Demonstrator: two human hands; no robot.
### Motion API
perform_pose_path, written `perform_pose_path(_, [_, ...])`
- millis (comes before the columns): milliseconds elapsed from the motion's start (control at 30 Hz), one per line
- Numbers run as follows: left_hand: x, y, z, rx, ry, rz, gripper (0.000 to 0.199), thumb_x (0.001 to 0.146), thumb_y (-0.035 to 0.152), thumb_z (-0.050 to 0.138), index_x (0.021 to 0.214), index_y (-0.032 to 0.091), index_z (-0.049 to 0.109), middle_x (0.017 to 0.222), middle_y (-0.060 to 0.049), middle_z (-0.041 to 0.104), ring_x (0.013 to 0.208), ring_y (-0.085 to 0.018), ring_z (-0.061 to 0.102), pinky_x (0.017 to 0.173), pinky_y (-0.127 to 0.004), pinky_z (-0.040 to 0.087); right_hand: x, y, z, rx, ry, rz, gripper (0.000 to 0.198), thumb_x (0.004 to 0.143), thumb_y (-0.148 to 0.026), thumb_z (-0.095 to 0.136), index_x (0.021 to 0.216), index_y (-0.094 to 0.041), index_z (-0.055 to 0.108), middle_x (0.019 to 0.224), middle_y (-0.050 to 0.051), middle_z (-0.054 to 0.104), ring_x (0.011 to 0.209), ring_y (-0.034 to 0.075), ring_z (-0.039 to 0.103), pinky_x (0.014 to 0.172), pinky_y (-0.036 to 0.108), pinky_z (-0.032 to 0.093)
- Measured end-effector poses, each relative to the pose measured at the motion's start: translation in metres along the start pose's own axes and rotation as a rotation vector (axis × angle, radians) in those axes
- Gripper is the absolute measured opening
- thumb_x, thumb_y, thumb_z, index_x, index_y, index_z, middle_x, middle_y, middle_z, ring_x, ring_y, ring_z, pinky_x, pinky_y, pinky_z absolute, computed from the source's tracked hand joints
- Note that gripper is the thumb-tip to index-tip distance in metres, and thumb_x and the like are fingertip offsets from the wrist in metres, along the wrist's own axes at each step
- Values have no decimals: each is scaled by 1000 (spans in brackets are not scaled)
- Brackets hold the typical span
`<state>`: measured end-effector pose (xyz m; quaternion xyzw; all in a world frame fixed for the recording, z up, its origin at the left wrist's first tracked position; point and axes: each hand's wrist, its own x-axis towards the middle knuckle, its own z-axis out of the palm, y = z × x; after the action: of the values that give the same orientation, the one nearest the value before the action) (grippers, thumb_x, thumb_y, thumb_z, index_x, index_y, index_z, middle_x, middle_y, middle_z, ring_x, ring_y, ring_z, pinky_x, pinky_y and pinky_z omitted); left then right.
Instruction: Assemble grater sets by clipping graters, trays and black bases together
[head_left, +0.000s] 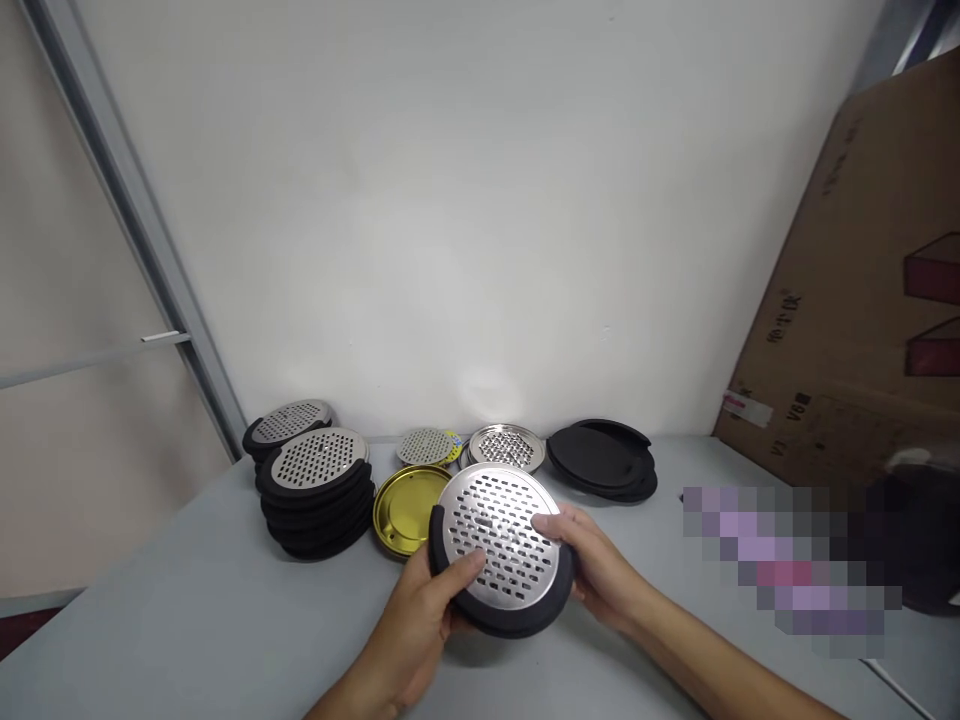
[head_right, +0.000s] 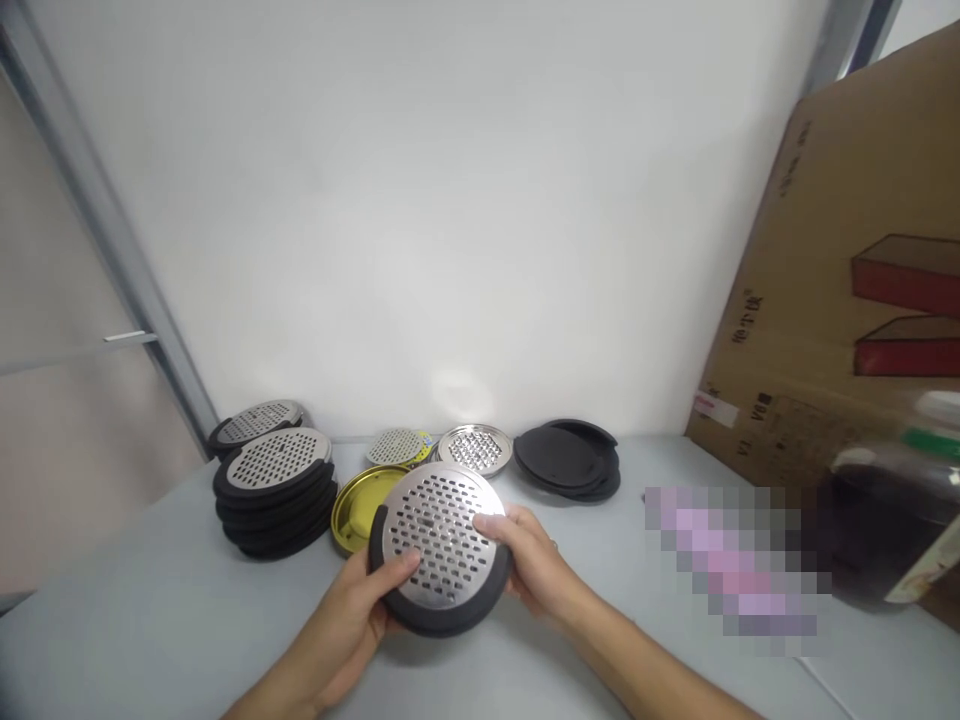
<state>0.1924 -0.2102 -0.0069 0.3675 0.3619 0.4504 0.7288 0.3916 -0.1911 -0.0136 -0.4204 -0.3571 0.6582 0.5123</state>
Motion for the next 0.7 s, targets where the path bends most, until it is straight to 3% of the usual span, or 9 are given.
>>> perform_pose_path(167, [5,-7,0,5,69,103,61,76,32,76,130,17,52,127,-13,62,117,-28,58,96,-38,49,3,2,-1,-102,-154,-77,35,71,-45,74,87,-15,66,63,0,64,54,13,56,47,21,39])
perform_pose_path(333, [4,-13,-3,50,58,132,53,76,32,76,123,14,58,124,-14,64,113,-29,60,95,-38,49,6,9,-3,-192,-127,-131,47,78,-59,65,88,-13,69,66,4,66,56,15,57,50,23,40])
perform_pose_path(500, [2,-12,-4,35,30,108,48,74,32,77,116,13,64,119,-15,67,109,-30,62,93,-40,50,3,6,0,-183,-168,-199,42,80,-53,66,96,-15,71,82,7,72,72,21,64,67,32,48])
perform_pose_path(700, [3,-11,-6,40,-4,156,46,74,29,78,115,13,65,119,-14,67,113,-30,60,101,-41,44,2,6,0,-218,-175,-239,39,83,-50,65,100,-16,71,90,7,73,76,22,65,71,32,48])
